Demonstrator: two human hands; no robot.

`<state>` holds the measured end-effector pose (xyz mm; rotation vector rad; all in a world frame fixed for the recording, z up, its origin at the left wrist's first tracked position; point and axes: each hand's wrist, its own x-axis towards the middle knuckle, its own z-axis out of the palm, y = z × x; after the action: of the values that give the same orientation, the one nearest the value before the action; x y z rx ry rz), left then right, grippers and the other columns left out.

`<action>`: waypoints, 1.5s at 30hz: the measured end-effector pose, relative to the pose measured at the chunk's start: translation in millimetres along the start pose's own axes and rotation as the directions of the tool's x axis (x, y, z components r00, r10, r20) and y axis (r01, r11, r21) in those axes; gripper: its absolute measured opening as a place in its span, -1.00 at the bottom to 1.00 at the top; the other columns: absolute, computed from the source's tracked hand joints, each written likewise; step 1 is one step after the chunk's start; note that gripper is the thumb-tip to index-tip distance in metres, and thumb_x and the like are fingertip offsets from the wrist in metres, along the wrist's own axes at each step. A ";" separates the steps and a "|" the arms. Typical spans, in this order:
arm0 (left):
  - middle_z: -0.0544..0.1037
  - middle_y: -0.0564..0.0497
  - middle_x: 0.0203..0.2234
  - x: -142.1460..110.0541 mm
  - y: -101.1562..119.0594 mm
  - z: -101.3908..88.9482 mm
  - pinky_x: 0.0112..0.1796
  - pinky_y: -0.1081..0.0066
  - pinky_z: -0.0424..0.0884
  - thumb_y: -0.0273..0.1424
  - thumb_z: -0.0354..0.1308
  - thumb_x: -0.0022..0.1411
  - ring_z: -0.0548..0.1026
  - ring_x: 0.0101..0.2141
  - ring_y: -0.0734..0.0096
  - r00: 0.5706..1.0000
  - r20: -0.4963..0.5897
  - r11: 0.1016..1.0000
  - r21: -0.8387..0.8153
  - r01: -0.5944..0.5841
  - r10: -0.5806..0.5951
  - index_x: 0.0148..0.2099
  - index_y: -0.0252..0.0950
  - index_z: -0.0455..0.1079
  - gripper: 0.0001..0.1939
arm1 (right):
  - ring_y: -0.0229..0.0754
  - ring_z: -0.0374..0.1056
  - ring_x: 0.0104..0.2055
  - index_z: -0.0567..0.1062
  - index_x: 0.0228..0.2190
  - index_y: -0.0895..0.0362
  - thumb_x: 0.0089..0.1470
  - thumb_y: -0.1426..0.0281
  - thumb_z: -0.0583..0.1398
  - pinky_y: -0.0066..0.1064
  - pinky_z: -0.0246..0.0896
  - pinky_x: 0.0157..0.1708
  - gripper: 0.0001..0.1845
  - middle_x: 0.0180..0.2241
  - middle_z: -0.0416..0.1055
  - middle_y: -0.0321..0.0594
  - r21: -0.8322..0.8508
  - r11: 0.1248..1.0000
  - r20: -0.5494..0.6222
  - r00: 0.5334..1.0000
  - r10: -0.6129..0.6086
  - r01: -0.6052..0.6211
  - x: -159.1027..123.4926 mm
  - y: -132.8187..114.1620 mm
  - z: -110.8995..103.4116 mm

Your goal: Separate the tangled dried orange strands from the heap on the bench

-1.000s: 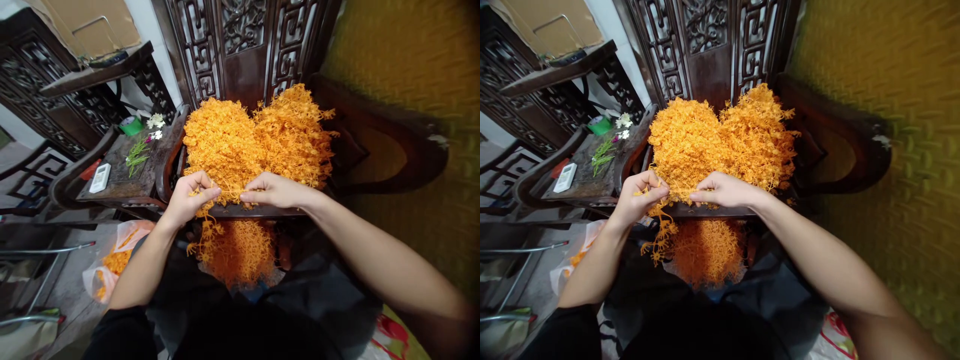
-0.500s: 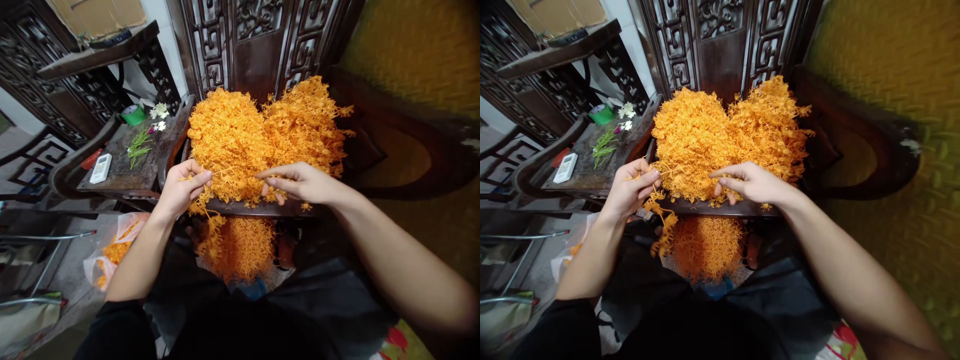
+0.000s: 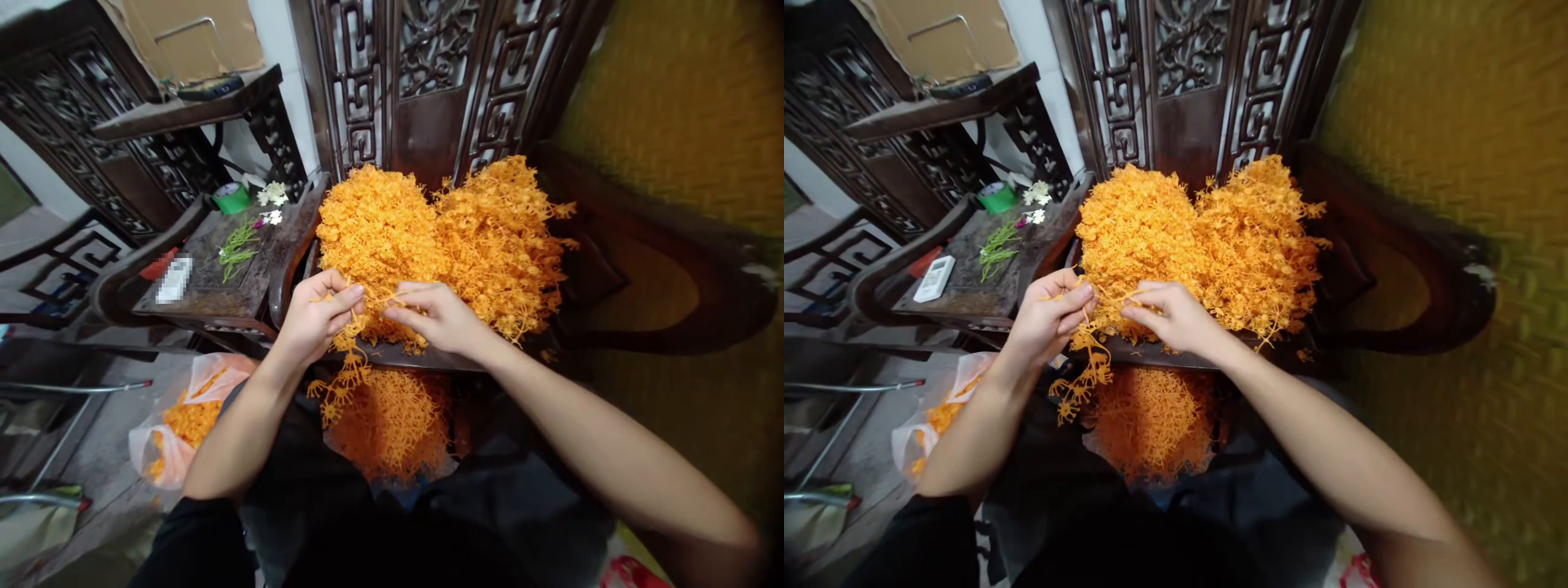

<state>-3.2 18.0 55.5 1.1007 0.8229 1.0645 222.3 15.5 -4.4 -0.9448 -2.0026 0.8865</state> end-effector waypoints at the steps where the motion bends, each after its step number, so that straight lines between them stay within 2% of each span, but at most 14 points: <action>1: 0.50 0.10 -0.59 -3.3 7.9 -4.8 -0.70 0.61 -0.20 -0.33 0.51 0.05 0.03 -0.77 0.83 0.999 -0.031 0.999 -0.045 -0.025 0.024 -0.42 -0.30 0.25 -0.57 | -0.21 0.27 -0.38 0.48 -0.49 0.12 0.36 0.16 0.15 -0.30 0.15 -0.30 -0.57 -0.46 0.34 -0.22 -0.159 0.985 0.016 0.998 -0.062 0.063 -3.1 8.1 -2.8; 6: 0.48 0.13 -0.57 -20.4 25.9 -26.6 -0.68 0.58 -0.17 -0.35 0.42 0.14 0.01 -0.75 0.83 0.976 -0.152 0.976 -0.125 -0.178 0.159 -0.42 -0.29 0.19 -0.60 | -0.10 0.34 -0.36 0.49 -0.43 0.13 0.31 0.30 0.10 -0.24 0.21 -0.27 -0.69 -0.41 0.44 -0.09 -0.518 0.851 -0.113 0.993 0.032 -0.086 8.8 45.3 -28.5; 13: 0.54 0.07 -0.56 -8.6 -17.4 -8.3 -0.67 0.49 -0.11 -0.21 0.42 0.17 0.07 -0.73 0.73 1.000 0.008 0.991 -0.132 0.007 -0.006 -0.40 -0.27 0.29 -0.62 | 0.01 0.44 -0.21 0.61 -0.25 0.19 0.31 0.32 0.05 -0.17 0.26 -0.11 -0.64 -0.25 0.56 0.02 -0.655 0.720 -0.366 0.930 -0.036 -0.230 159.2 29.2 -46.3; 16: 0.55 0.05 -0.53 6.4 -22.2 2.4 -0.65 0.47 -0.09 -0.19 0.42 0.18 0.07 -0.71 0.73 0.999 0.007 0.977 -0.212 -0.040 0.043 -0.41 -0.27 0.28 -0.60 | 0.13 0.38 0.05 0.53 0.04 0.24 0.42 0.28 -0.10 -0.10 0.23 0.03 -0.49 0.05 0.47 0.15 -0.784 0.570 -0.357 0.930 -0.089 -0.246 214.1 38.4 -39.4; 20: 0.54 0.08 -0.50 29.0 -18.4 11.9 -0.64 0.46 -0.10 -0.21 0.42 0.19 0.08 -0.69 0.74 0.989 -0.109 0.934 -0.334 -0.127 0.095 -0.40 -0.27 0.24 -0.59 | 0.33 0.13 0.31 0.35 0.26 0.34 0.42 0.03 -0.11 0.17 0.01 0.26 -0.28 0.32 0.19 0.31 -0.884 0.442 -0.179 0.984 -0.012 -0.155 240.5 68.0 -30.0; 25: 0.48 0.12 -0.48 45.9 -9.0 10.6 -0.63 0.47 -0.13 -0.34 0.27 0.33 0.06 -0.70 0.77 0.992 -0.116 0.866 -0.491 -0.096 0.044 -0.40 -0.28 0.17 -0.65 | 0.38 -0.38 0.55 -0.08 0.48 0.33 0.38 -0.08 -0.12 0.38 -0.61 0.39 -0.06 0.54 -0.28 0.20 -0.908 0.411 -0.063 0.997 0.049 -0.077 230.8 67.8 -42.4; 27: 0.47 0.13 -0.47 47.9 -2.6 3.6 -0.63 0.47 -0.11 -0.37 0.20 0.38 0.05 -0.70 0.77 0.994 -0.107 0.843 -0.532 -0.086 0.035 -0.40 -0.28 0.17 -0.67 | 0.33 -0.34 0.55 -0.06 0.49 0.29 0.40 -0.09 -0.16 0.33 -0.49 0.41 -0.08 0.53 -0.20 0.17 -0.869 0.482 -0.167 0.983 -0.082 -0.107 214.5 44.8 -50.0; 30: 0.44 0.14 -0.46 48.0 8.0 -10.3 -0.62 0.48 -0.01 -0.36 0.15 0.43 0.01 -0.69 0.75 0.989 -0.138 0.832 -0.542 -0.115 0.047 -0.37 -0.29 0.20 -0.69 | 0.16 0.21 0.36 0.38 0.28 0.18 0.44 -0.07 -0.16 0.10 0.01 0.35 -0.24 0.29 0.34 0.13 -0.639 0.751 -0.438 0.881 -0.177 -0.167 169.6 0.0 -47.3; 32: 0.44 0.14 -0.44 46.6 13.0 -17.5 -0.60 0.49 0.06 -0.33 0.13 0.46 0.00 -0.68 0.74 0.985 -0.155 0.826 -0.545 -0.144 0.070 -0.36 -0.28 0.22 -0.70 | -0.03 0.49 -0.04 0.59 -0.10 0.12 0.44 -0.07 -0.13 -0.11 0.33 0.10 -0.32 -0.11 0.56 0.02 -0.334 0.935 -0.528 0.845 -0.083 -0.117 130.1 -25.7 -33.6; 33: 0.44 0.14 -0.44 45.4 14.3 -19.4 -0.60 0.49 0.07 -0.32 0.12 0.46 0.00 -0.68 0.74 0.984 -0.155 0.823 -0.546 -0.156 0.084 -0.35 -0.28 0.22 -0.70 | -0.08 0.51 -0.20 0.59 -0.22 0.10 0.42 -0.09 -0.08 -0.16 0.40 -0.04 -0.35 -0.25 0.56 -0.03 -0.163 0.980 -0.472 0.881 0.025 -0.115 110.4 -35.6 -24.3; 36: 0.45 0.13 -0.42 39.9 12.7 -15.8 -0.62 0.49 0.01 -0.27 0.17 0.44 0.04 -0.67 0.74 0.982 -0.141 0.842 -0.509 -0.180 0.124 -0.34 -0.27 0.22 -0.69 | -0.12 0.50 -0.27 0.53 -0.08 0.08 0.28 -0.19 0.12 -0.23 0.45 -0.23 -0.39 -0.21 0.55 -0.08 0.158 0.974 -0.244 0.949 0.199 -0.164 65.8 -54.0 5.5; 39: 0.47 0.13 -0.42 33.1 5.0 -1.7 -0.60 0.50 0.02 -0.26 0.25 0.40 0.14 -0.64 0.73 0.971 -0.147 0.874 -0.424 -0.236 0.191 -0.33 -0.26 0.23 -0.68 | -0.07 0.49 -0.11 0.40 0.13 0.04 0.10 -0.19 0.31 -0.23 0.46 -0.17 -0.23 -0.04 0.51 -0.05 0.085 0.989 -0.250 0.959 0.135 -0.117 50.3 -61.8 26.2; 42: 0.44 0.13 -0.43 28.9 -3.6 10.8 -0.55 0.54 0.08 -0.26 0.30 0.36 0.17 -0.61 0.73 0.957 -0.176 0.869 -0.407 -0.282 0.229 -0.32 -0.27 0.23 -0.66 | -0.08 0.46 -0.15 0.51 -0.04 0.05 0.19 -0.03 0.31 -0.21 0.40 -0.15 -0.51 -0.14 0.53 -0.10 -0.074 0.993 -0.337 0.939 0.065 -0.095 50.0 -63.9 30.3; 45: 0.33 0.18 -0.51 28.5 -9.7 12.8 -0.58 0.57 -0.01 -0.21 0.34 0.33 0.09 -0.63 0.72 0.976 -0.176 0.876 -0.441 -0.195 0.128 -0.29 -0.27 0.23 -0.64 | -0.13 0.43 -0.25 0.60 -0.31 0.06 0.23 0.11 0.31 -0.23 0.35 -0.19 -0.72 -0.29 0.54 -0.17 -0.010 0.998 -0.312 0.949 0.053 -0.059 45.9 -58.6 21.5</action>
<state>19.6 40.6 49.2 0.7049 0.5514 1.4070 164.7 19.1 47.4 -1.0854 -1.7237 0.6989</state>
